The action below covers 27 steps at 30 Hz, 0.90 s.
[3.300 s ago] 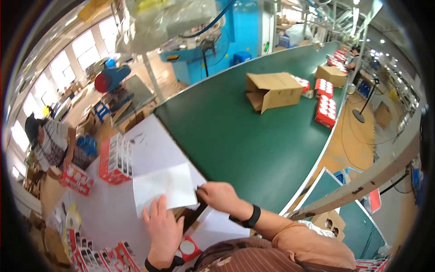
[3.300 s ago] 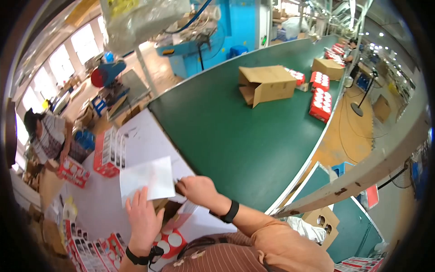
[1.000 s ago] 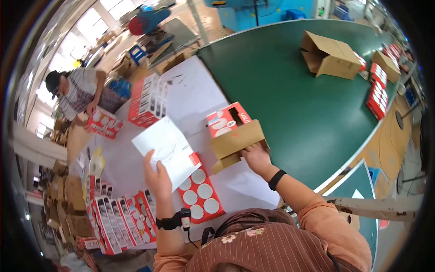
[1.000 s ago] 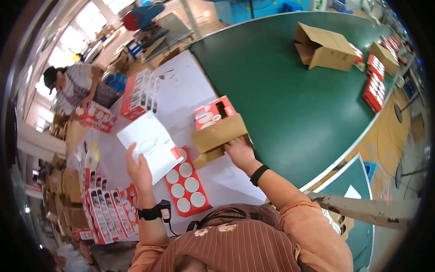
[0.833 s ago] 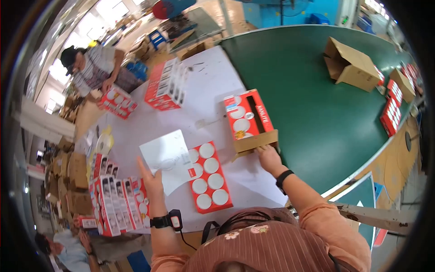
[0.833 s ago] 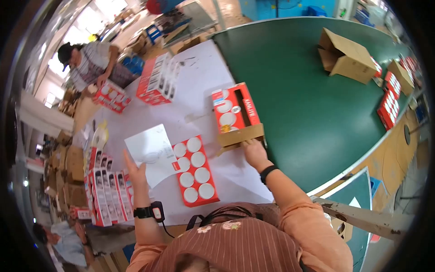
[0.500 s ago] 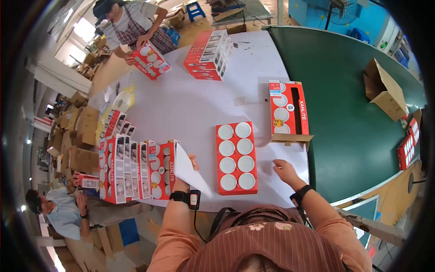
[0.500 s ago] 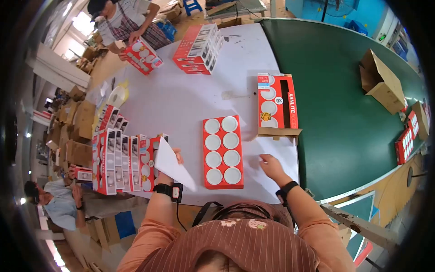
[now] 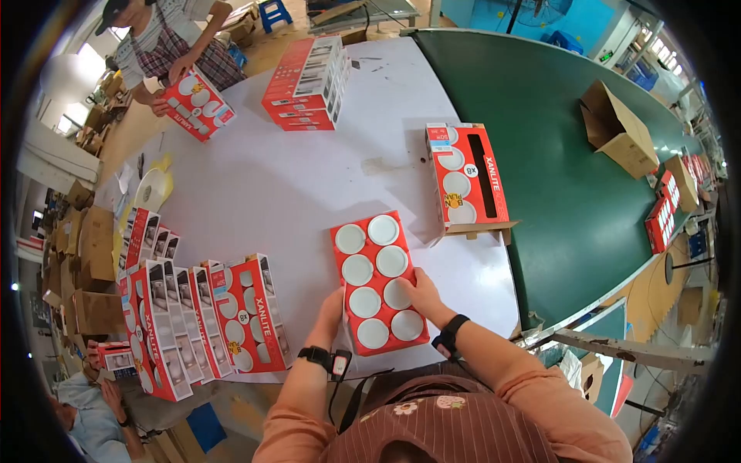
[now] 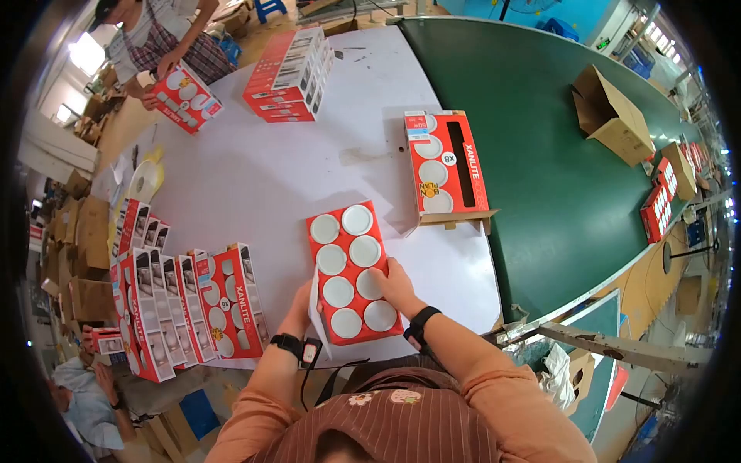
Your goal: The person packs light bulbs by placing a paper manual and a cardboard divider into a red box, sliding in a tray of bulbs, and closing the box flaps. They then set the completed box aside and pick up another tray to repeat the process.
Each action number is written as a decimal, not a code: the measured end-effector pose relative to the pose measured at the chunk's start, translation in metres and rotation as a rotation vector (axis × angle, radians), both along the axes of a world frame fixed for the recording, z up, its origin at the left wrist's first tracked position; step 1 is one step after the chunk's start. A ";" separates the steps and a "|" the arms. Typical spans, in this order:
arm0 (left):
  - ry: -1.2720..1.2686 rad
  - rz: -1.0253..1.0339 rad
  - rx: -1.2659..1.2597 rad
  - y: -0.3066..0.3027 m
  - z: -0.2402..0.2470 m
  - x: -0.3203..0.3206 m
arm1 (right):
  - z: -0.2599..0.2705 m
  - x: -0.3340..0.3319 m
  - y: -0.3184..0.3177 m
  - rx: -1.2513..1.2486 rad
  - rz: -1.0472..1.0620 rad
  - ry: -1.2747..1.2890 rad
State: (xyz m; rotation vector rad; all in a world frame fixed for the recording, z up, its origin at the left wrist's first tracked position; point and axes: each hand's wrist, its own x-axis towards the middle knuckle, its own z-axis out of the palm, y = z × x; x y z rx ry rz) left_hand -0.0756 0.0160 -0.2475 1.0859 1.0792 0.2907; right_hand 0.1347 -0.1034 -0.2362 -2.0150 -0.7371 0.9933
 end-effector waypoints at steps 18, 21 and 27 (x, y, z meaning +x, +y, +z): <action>-0.028 -0.607 0.504 -0.072 0.114 0.064 | 0.086 0.009 -0.162 0.321 -0.416 -0.012; -0.027 -0.807 0.463 -0.082 0.098 0.095 | 0.074 0.014 -0.197 0.279 -0.534 0.007; 0.178 -1.031 0.318 -0.094 0.085 0.137 | 0.036 0.023 -0.222 0.222 -0.587 -0.126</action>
